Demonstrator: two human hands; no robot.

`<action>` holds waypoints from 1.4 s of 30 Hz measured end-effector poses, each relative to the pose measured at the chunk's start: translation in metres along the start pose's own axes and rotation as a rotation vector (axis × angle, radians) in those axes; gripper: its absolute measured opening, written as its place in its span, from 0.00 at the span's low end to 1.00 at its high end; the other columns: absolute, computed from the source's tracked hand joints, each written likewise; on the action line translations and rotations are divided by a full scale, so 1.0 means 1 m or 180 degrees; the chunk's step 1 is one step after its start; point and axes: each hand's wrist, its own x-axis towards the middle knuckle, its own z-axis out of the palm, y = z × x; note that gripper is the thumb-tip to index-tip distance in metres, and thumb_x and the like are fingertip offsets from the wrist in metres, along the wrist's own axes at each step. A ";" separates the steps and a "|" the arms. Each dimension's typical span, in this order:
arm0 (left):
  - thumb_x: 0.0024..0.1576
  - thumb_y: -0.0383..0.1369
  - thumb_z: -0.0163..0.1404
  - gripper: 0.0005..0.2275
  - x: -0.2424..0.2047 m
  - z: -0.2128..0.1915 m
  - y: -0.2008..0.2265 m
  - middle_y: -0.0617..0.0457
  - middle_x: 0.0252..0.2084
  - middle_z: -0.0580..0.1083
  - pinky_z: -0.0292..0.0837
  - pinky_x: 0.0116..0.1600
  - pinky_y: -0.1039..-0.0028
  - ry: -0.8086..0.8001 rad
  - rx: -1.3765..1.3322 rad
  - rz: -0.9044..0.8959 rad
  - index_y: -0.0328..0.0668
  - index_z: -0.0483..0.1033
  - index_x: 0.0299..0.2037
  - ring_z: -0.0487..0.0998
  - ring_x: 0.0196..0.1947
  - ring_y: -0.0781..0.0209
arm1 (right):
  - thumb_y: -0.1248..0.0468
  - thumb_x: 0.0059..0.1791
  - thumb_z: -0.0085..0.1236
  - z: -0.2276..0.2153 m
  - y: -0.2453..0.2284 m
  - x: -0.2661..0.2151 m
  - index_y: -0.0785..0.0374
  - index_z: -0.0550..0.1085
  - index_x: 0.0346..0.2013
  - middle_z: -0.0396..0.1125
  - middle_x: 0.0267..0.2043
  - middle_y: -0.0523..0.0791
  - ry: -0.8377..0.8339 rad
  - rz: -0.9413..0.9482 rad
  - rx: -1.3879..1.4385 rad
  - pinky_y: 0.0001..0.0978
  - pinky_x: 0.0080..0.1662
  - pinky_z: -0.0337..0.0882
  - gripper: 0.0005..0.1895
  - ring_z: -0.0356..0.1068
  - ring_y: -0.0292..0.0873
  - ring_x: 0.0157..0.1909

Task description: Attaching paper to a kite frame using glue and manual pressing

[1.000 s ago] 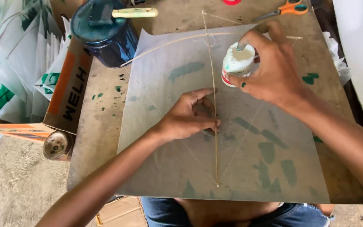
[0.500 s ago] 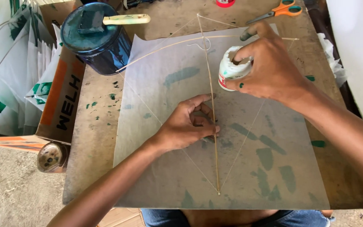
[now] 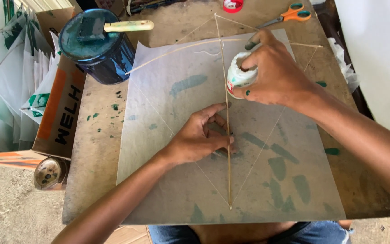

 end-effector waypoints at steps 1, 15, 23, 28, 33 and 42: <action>0.53 0.21 0.56 0.35 -0.002 0.001 0.001 0.48 0.40 0.69 0.83 0.36 0.72 -0.0003 -0.0008 -0.0019 0.35 0.56 0.72 0.86 0.31 0.50 | 0.57 0.33 0.79 0.001 0.000 -0.001 0.64 0.75 0.16 0.51 0.44 0.48 -0.0014 0.0013 0.0009 0.39 0.43 0.64 0.19 0.62 0.49 0.41; 0.51 0.19 0.59 0.36 0.006 -0.004 -0.017 0.49 0.36 0.74 0.79 0.25 0.68 0.0015 -0.0536 -0.0014 0.35 0.57 0.71 0.84 0.27 0.51 | 0.50 0.33 0.79 0.012 0.017 0.002 0.64 0.71 0.17 0.57 0.41 0.55 0.0321 -0.0376 -0.0324 0.47 0.44 0.62 0.26 0.62 0.58 0.42; 0.53 0.24 0.57 0.36 -0.004 0.003 0.011 0.52 0.39 0.70 0.76 0.24 0.75 0.0120 0.0115 -0.0299 0.38 0.55 0.74 0.86 0.31 0.55 | 0.53 0.34 0.78 -0.003 -0.006 0.009 0.60 0.77 0.20 0.48 0.41 0.46 -0.0281 0.0297 -0.0282 0.40 0.41 0.62 0.18 0.59 0.51 0.41; 0.55 0.25 0.54 0.37 -0.005 0.010 0.013 0.52 0.38 0.70 0.78 0.25 0.72 0.0080 0.0221 -0.0333 0.38 0.51 0.76 0.85 0.31 0.56 | 0.52 0.33 0.80 -0.007 -0.011 0.009 0.62 0.75 0.18 0.48 0.43 0.46 -0.0394 0.0420 -0.0325 0.39 0.43 0.63 0.22 0.60 0.51 0.43; 0.55 0.23 0.55 0.35 -0.008 0.011 0.015 0.52 0.36 0.70 0.76 0.27 0.77 -0.0005 0.0090 -0.0174 0.37 0.55 0.74 0.84 0.31 0.59 | 0.56 0.34 0.77 0.001 -0.004 0.008 0.67 0.73 0.14 0.50 0.43 0.48 -0.0307 0.0401 -0.0208 0.41 0.40 0.63 0.22 0.61 0.50 0.42; 0.46 0.22 0.62 0.48 -0.013 0.004 0.012 0.45 0.45 0.68 0.79 0.37 0.75 -0.0219 -0.0095 -0.0120 0.41 0.44 0.78 0.79 0.30 0.65 | 0.55 0.37 0.77 -0.001 -0.012 0.008 0.67 0.70 0.12 0.49 0.42 0.47 -0.0380 0.0515 -0.0136 0.41 0.36 0.60 0.25 0.60 0.47 0.39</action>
